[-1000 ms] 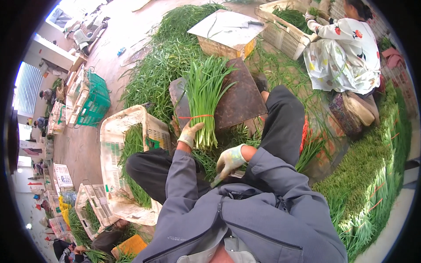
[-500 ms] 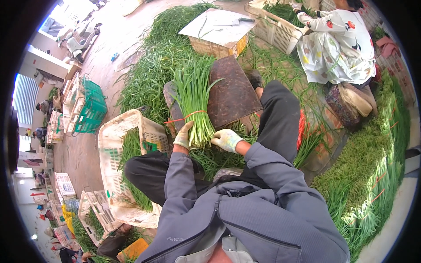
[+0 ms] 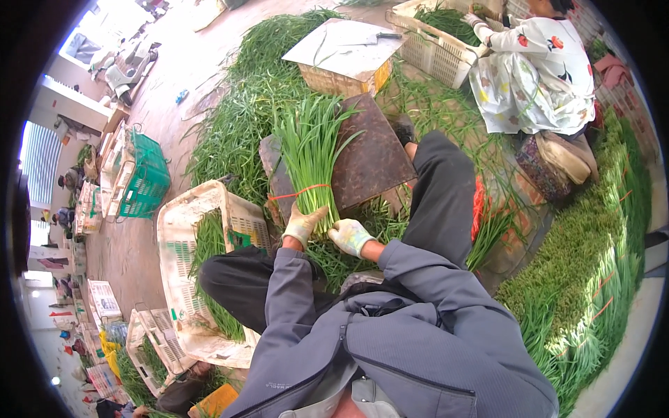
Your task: The person picks up a handful of chives from a basket, aligns the root ends, and ties them together with a red string.
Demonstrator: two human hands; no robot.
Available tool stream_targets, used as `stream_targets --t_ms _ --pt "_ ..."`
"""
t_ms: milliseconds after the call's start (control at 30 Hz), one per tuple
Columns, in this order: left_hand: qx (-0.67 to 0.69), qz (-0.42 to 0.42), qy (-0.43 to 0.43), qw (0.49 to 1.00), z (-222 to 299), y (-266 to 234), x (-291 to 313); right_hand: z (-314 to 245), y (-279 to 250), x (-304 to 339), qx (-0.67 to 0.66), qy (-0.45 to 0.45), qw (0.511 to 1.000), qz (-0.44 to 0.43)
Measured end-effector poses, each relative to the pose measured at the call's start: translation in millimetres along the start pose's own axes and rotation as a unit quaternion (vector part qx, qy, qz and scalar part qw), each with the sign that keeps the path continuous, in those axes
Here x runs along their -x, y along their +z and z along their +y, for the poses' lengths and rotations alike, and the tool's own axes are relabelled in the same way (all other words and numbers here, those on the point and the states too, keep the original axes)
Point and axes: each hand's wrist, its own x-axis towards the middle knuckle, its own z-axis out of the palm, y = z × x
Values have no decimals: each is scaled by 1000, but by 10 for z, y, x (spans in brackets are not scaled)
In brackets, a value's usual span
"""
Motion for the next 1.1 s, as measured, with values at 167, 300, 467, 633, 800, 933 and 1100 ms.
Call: stream_targets --t_ms 167,300,467,633,800,933,1100 --pt "48 -17 -8 999 27 29 -7 29 86 -121 2 11 1000 3" --pt "40 -12 6 999 36 26 72 95 213 -67 25 -25 997 68" --pt "41 -16 11 999 39 41 55 156 267 -157 35 -37 995 82" --pt "-14 37 40 998 30 172 55 183 240 -230 8 -8 997 73" --pt "5 61 32 998 18 272 50 211 131 -248 35 -32 993 105" --pt "-24 80 44 995 -45 71 49 -68 -374 -336 37 20 998 -47" --pt "14 16 37 999 -50 162 -51 227 -396 -828 40 -15 991 128"
